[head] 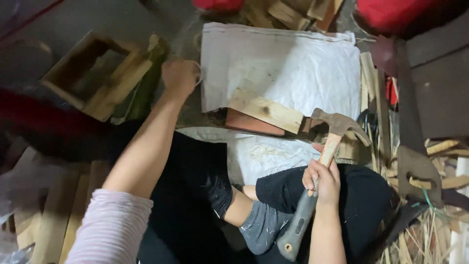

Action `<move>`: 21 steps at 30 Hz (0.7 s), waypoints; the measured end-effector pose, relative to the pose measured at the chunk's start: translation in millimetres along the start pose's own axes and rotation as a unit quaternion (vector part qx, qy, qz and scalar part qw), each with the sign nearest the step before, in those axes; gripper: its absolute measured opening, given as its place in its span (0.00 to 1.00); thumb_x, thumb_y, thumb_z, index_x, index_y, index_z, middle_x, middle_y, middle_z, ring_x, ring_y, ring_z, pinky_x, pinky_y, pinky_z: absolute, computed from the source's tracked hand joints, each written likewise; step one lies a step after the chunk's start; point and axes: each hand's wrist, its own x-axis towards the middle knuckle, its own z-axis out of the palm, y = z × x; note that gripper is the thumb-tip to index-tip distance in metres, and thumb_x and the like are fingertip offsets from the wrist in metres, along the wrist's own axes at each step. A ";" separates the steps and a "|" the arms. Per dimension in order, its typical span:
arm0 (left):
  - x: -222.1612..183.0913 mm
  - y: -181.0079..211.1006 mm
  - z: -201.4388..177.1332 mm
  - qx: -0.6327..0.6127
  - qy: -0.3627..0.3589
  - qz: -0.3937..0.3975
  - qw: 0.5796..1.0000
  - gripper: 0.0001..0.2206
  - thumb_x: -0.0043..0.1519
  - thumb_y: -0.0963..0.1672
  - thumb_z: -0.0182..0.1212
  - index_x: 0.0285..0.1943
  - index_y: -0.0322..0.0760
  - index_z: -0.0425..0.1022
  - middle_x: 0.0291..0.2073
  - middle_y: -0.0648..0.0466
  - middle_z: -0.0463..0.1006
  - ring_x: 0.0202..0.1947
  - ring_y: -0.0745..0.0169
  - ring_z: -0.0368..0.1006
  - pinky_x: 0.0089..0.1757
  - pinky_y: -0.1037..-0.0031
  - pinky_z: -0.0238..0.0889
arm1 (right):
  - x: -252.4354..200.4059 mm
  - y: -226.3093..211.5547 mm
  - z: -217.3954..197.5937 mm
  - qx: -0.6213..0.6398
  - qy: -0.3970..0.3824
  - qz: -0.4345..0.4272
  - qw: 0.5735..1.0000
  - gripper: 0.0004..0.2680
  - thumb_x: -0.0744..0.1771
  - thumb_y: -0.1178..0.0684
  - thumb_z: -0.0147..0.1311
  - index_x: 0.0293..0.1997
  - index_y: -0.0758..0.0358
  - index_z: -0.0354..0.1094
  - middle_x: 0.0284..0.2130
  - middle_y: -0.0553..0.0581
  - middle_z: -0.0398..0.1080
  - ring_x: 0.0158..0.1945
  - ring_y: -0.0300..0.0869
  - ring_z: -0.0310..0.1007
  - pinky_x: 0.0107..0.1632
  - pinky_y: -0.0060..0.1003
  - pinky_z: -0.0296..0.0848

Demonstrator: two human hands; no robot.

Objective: Hammering nails into wooden boards to assemble a small structure.

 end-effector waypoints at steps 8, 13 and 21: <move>24.8 14.1 21.9 0.066 -0.235 -0.152 0.958 0.06 0.62 0.39 0.62 0.44 0.32 0.84 0.39 0.40 0.82 0.50 0.38 0.76 0.51 0.47 0.59 | 7.5 -18.4 25.6 0.040 0.101 0.112 0.988 0.16 0.68 0.58 0.45 0.65 0.52 0.55 0.60 0.70 0.69 0.29 0.38 0.62 0.28 0.27 0.56; 7.4 5.1 42.1 0.063 -0.082 -0.086 0.991 0.06 0.63 0.40 0.61 0.33 0.33 0.81 0.24 0.44 0.77 0.34 0.43 0.78 0.40 0.55 0.64 | 20.9 -7.9 34.6 0.021 0.104 0.127 0.986 0.12 0.68 0.59 0.46 0.57 0.50 0.55 0.64 0.68 0.66 0.45 0.45 0.76 0.30 0.25 0.66; 13.3 -3.6 64.7 -0.017 -0.015 -0.140 0.990 0.09 0.63 0.39 0.60 0.28 0.34 0.78 0.17 0.48 0.74 0.25 0.52 0.77 0.36 0.60 0.69 | 29.1 7.2 37.0 0.047 0.126 0.121 0.984 0.10 0.68 0.63 0.45 0.52 0.52 0.55 0.61 0.64 0.69 0.64 0.53 0.71 0.47 0.43 0.81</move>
